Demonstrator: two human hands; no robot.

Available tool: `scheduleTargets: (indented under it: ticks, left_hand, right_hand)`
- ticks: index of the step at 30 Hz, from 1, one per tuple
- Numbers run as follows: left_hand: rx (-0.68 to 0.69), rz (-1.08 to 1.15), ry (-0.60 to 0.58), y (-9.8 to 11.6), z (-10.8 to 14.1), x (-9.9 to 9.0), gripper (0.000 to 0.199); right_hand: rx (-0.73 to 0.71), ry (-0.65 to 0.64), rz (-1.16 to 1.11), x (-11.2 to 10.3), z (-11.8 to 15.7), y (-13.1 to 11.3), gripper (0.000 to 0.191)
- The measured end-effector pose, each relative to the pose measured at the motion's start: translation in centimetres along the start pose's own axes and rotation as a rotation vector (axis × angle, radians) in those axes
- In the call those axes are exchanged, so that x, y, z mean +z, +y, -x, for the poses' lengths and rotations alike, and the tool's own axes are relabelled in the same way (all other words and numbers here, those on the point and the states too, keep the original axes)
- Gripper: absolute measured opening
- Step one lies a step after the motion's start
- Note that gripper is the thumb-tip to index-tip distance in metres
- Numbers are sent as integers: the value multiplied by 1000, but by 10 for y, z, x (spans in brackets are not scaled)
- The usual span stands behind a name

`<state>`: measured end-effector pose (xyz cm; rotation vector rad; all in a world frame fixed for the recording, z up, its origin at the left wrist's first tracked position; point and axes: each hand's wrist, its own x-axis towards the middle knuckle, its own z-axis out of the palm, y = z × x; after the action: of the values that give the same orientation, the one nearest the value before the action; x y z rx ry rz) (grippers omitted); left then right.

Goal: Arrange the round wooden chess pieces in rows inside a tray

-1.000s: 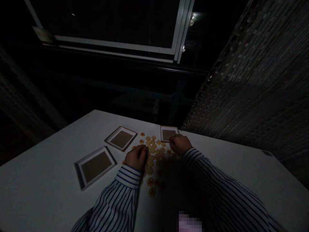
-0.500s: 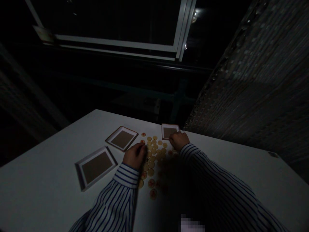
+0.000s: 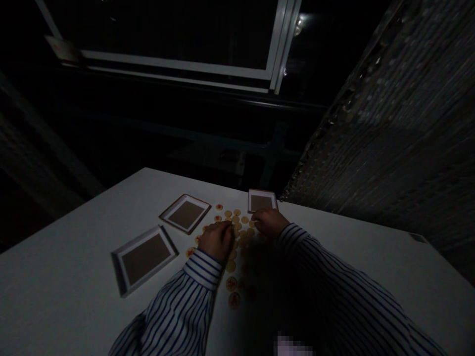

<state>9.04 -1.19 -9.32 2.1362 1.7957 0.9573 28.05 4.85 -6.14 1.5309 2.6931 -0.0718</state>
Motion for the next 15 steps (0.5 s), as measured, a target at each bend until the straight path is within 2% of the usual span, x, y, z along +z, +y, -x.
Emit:
scheduleTargets:
  ticks: [5,13,15]
  left_hand:
    - [18,11,-4,5,2,0,30]
    - [34,97,-4,6,4,3,30]
    - [40,112,-5,5,4,4,29]
  right_hand:
    - [-14,-38,-22,4,-4,-2,28]
    - [-7,-4,-51,4,-2,0,25]
    - [3,11,-141,3,-1,3,24]
